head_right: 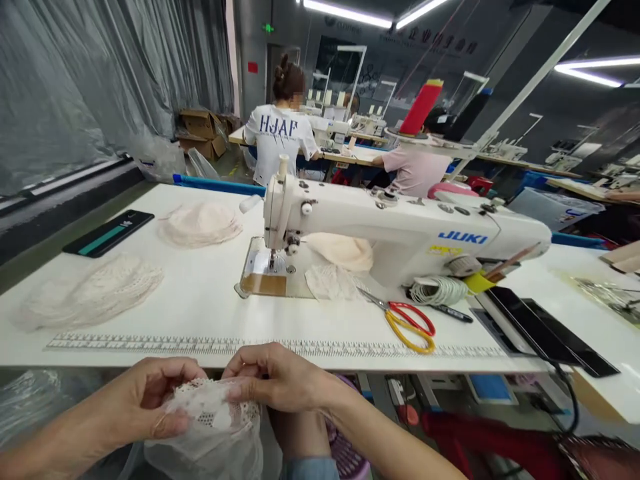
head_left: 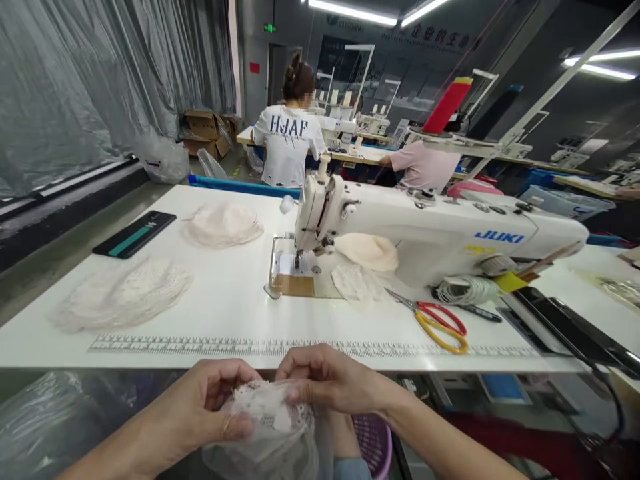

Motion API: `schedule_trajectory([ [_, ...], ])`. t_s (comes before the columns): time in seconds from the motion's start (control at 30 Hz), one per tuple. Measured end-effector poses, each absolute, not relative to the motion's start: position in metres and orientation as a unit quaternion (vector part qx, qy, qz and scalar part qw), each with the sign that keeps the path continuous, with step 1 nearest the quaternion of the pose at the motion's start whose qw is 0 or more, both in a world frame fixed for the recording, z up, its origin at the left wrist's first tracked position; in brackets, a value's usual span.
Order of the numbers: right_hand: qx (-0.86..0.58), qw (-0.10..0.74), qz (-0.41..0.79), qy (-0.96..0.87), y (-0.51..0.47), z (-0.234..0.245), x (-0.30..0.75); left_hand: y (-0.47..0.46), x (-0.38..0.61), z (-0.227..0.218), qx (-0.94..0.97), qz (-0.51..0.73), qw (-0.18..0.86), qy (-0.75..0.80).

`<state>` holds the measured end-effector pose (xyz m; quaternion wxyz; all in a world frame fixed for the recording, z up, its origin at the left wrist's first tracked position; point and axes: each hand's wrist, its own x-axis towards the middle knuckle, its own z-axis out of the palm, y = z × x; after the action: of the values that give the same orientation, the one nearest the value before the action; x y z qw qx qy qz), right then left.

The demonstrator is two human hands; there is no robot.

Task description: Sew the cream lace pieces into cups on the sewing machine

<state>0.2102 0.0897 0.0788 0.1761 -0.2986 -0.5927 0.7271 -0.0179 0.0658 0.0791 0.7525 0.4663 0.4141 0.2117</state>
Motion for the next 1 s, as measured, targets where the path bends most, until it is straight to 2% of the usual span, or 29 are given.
schedule_trajectory([
  [0.17,-0.325,0.178,0.676,-0.637,0.055,0.056,0.226,0.04,-0.003,0.054,0.446,0.169,0.769,0.426],
  [0.37,-0.34,0.175,0.676,-0.629,0.039,0.034,0.233,0.02,0.005,0.032,0.442,0.171,0.757,0.45],
  [0.57,-0.339,0.183,0.694,-0.608,0.03,0.018,0.235,0.012,0.002,0.028,0.369,0.177,0.794,0.45],
  [1.0,-0.367,0.186,0.691,-0.594,0.021,0.013,0.233,0.013,0.004,0.027,0.373,0.167,0.788,0.46],
])
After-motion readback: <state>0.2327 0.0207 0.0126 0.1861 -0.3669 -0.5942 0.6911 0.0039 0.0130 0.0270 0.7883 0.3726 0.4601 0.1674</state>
